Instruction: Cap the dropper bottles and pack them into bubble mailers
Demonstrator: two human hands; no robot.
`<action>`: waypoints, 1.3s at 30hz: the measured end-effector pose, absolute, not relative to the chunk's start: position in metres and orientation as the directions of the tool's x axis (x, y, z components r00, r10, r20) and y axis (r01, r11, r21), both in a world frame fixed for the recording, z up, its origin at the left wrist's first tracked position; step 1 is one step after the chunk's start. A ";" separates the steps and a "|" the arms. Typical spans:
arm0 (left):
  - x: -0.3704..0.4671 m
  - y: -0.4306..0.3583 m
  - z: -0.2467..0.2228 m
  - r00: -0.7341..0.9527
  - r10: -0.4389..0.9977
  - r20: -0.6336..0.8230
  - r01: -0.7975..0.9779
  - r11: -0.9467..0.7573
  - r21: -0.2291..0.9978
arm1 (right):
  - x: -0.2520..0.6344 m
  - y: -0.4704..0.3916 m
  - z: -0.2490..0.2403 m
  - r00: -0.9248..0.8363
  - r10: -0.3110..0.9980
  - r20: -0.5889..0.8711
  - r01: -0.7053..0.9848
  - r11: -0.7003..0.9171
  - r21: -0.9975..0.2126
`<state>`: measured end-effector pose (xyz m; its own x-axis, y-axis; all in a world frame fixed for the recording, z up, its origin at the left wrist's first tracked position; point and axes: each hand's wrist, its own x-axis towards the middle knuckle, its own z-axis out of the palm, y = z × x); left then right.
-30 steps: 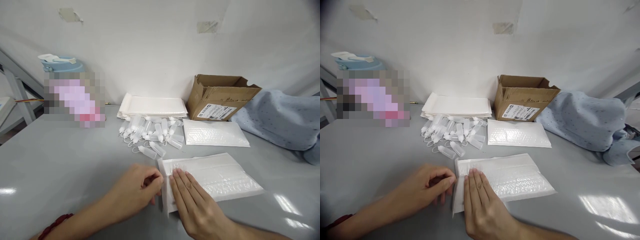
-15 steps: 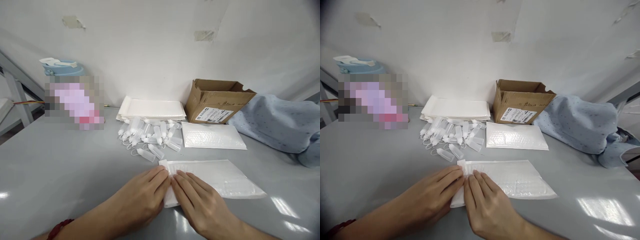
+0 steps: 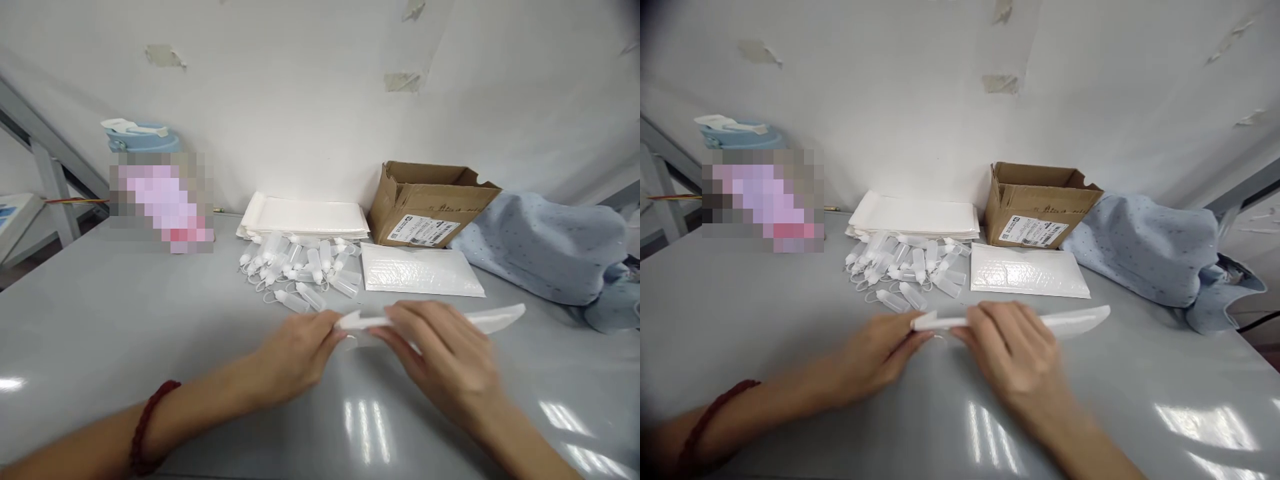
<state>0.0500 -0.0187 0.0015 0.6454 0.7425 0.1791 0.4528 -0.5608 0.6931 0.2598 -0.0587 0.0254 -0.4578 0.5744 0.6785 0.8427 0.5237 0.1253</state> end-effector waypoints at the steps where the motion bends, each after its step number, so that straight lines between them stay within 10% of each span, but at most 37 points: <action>1: 0.055 -0.012 0.006 0.613 0.782 0.107 0.475 -0.474 0.741 | 0.265 -0.054 0.027 -0.413 0.566 0.714 0.873 0.468 0.134; 8: 0.120 0.051 0.031 0.610 0.779 -0.144 0.454 -0.195 0.869 | 0.304 -0.025 0.024 -0.231 0.600 0.766 0.965 0.244 0.100; 14: 0.158 0.080 0.032 0.549 0.785 -0.286 0.586 -0.118 0.802 | 0.325 -0.011 -0.006 -0.102 0.929 0.356 0.986 0.048 0.157; 26: 0.112 0.110 0.049 0.479 0.862 0.166 0.761 -0.502 0.410 | 0.322 0.001 -0.019 -0.068 0.960 0.272 0.982 0.015 0.191; 39: 0.062 0.147 0.046 0.638 0.753 0.159 0.763 -0.646 -0.003 | 0.325 -0.001 -0.014 -0.113 0.947 0.301 0.988 0.076 0.134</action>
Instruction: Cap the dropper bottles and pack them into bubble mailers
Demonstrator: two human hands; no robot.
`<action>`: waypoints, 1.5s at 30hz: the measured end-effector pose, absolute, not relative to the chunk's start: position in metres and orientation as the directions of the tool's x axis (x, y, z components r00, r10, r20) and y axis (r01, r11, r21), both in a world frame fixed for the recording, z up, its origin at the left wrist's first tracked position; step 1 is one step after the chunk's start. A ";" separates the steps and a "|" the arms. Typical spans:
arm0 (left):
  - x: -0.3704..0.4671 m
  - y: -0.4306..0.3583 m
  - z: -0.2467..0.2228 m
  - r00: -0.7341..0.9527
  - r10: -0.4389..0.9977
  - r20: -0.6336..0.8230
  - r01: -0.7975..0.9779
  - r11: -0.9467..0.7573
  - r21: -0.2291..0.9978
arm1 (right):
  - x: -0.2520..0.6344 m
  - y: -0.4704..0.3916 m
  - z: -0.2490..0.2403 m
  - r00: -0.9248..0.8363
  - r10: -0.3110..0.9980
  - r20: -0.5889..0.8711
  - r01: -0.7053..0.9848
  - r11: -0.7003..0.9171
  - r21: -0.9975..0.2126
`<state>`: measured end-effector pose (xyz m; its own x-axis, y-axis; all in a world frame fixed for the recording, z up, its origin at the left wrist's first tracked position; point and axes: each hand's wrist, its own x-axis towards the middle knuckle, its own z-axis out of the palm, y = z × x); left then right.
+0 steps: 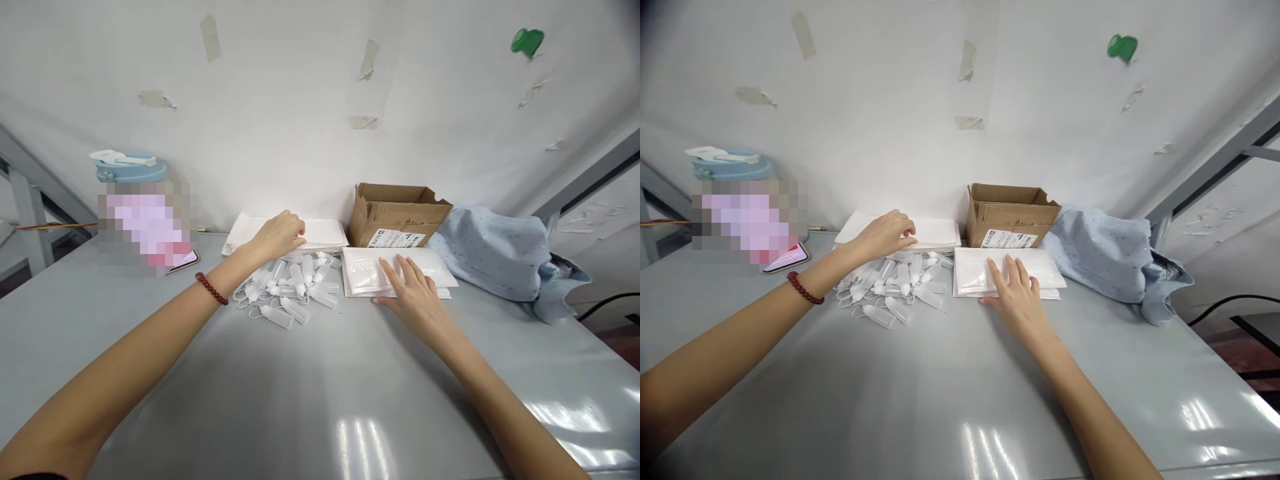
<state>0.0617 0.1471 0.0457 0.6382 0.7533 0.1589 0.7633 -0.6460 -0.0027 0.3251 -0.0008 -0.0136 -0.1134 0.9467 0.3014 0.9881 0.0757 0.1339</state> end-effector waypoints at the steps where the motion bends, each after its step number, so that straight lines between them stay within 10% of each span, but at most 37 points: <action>1: 0.063 0.146 0.045 0.657 0.738 0.158 0.749 -0.662 -0.027 | 0.324 -0.001 -0.014 -0.121 0.944 0.307 0.988 0.085 0.127; 13: 0.061 0.106 0.068 0.620 0.702 0.351 0.784 -0.576 -0.231 | 0.305 -0.013 -0.003 -0.213 0.782 0.585 0.974 0.215 0.067; 20: 0.063 0.000 0.029 0.856 0.187 0.482 0.394 -0.839 -0.375 | 0.258 -0.051 0.009 -0.529 0.585 0.615 0.845 0.428 0.319; 24: 0.047 -0.010 0.009 0.794 0.054 0.605 0.255 -0.933 -0.252 | 0.253 -0.061 0.008 -0.632 0.564 0.531 0.773 0.508 0.380; 27: 0.019 0.007 0.012 0.571 0.373 0.732 0.467 -0.880 0.083 | 0.258 -0.060 0.012 -0.614 0.554 0.562 0.788 0.473 0.394; 30: -0.008 0.022 0.025 0.063 0.881 0.468 0.650 -0.392 0.651 | 0.261 -0.062 0.014 -0.564 0.542 0.623 0.819 0.462 0.340; 33: -0.021 0.026 0.038 0.171 0.981 -0.097 0.460 0.008 0.888 | 0.259 -0.066 0.011 -0.532 0.542 0.650 0.836 0.461 0.299; 38: -0.019 0.021 0.049 0.445 0.790 -0.423 0.061 0.444 0.894 | 0.260 -0.070 0.005 -0.587 0.571 0.574 0.798 0.526 0.294; 45: -0.015 0.017 0.036 0.393 0.773 -0.498 0.163 0.475 0.865 | 0.251 -0.073 0.011 -0.659 0.654 0.372 0.751 0.597 0.281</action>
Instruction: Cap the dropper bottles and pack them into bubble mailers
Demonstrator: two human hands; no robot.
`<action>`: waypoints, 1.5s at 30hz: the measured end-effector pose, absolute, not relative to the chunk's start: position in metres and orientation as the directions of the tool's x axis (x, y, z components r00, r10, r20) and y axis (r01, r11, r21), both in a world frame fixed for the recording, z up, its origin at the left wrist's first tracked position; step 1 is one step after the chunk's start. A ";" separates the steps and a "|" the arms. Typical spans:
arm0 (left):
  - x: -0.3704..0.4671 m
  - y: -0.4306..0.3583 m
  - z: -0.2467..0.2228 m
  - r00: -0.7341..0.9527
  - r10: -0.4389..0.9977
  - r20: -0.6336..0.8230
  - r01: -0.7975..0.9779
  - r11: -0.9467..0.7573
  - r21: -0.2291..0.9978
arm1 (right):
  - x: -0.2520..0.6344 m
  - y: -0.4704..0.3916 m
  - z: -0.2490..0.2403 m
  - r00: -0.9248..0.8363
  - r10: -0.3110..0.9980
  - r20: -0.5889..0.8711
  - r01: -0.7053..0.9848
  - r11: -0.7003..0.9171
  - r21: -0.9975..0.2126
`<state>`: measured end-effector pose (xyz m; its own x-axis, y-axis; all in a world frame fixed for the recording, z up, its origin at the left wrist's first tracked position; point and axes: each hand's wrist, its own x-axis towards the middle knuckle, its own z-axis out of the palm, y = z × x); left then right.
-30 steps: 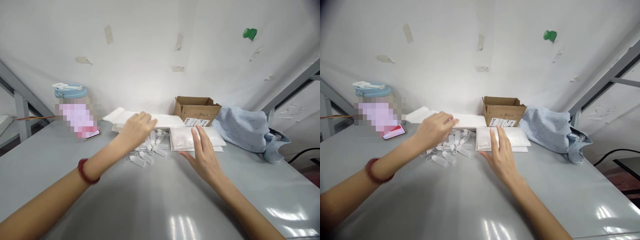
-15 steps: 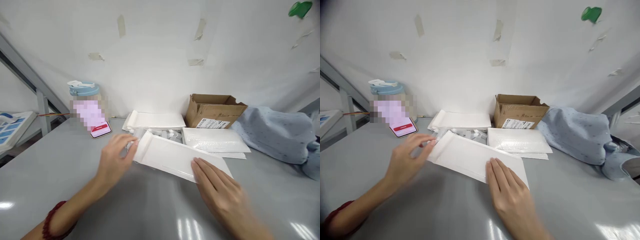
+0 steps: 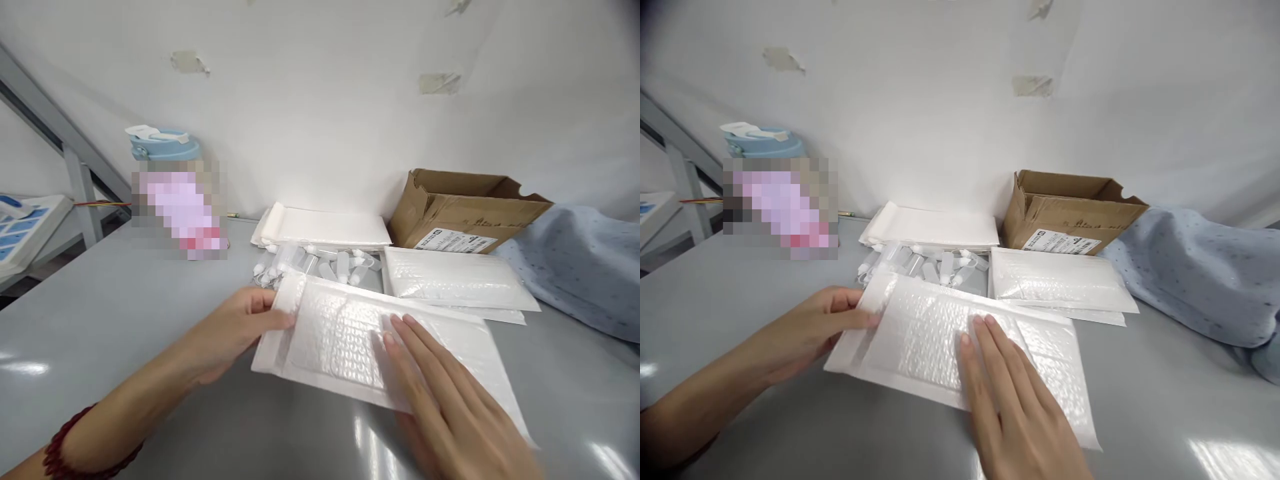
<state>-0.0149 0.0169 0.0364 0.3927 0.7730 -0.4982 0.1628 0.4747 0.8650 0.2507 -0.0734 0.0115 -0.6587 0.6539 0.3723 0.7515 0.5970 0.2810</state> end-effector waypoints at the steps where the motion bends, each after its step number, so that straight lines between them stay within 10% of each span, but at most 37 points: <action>1: -0.012 0.015 0.033 0.438 0.757 -0.486 0.161 0.465 0.870 | 0.247 -0.074 0.011 -0.656 0.664 0.359 0.754 0.599 0.268; 7: 0.014 -0.009 0.021 0.716 0.555 -0.424 0.175 0.445 0.878 | 0.236 -0.074 0.000 -0.712 0.646 0.275 0.700 0.687 0.195; 18: 0.026 -0.017 0.006 0.529 0.748 -0.401 0.556 0.052 0.830 | 0.235 -0.075 0.006 -0.571 0.777 0.264 0.773 0.617 -0.147; 23: 0.007 0.000 0.002 0.539 0.842 0.009 0.712 -0.461 0.530 | 0.244 -0.068 0.013 -0.515 0.817 0.259 0.786 0.571 -0.238; 29: -0.023 0.023 0.008 0.598 0.798 -0.078 0.794 -0.576 0.196 | 0.253 -0.061 0.011 -0.495 0.847 0.194 0.800 0.531 -0.278; 38: -0.028 0.020 0.037 0.676 0.733 -0.073 0.661 -0.560 0.500 | 0.253 -0.062 0.012 -0.501 0.865 0.037 0.815 0.486 -0.316; 45: -0.004 -0.008 0.028 0.826 0.560 -0.060 0.545 -0.768 0.337 | 0.239 -0.067 0.013 -0.548 0.835 0.045 0.782 0.531 -0.328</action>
<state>-0.0043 -0.0081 0.0284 0.8261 0.5604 -0.0596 0.5451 -0.7677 0.3370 0.2385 -0.0672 0.0135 -0.5481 0.8352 0.0454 0.7815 0.5307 -0.3279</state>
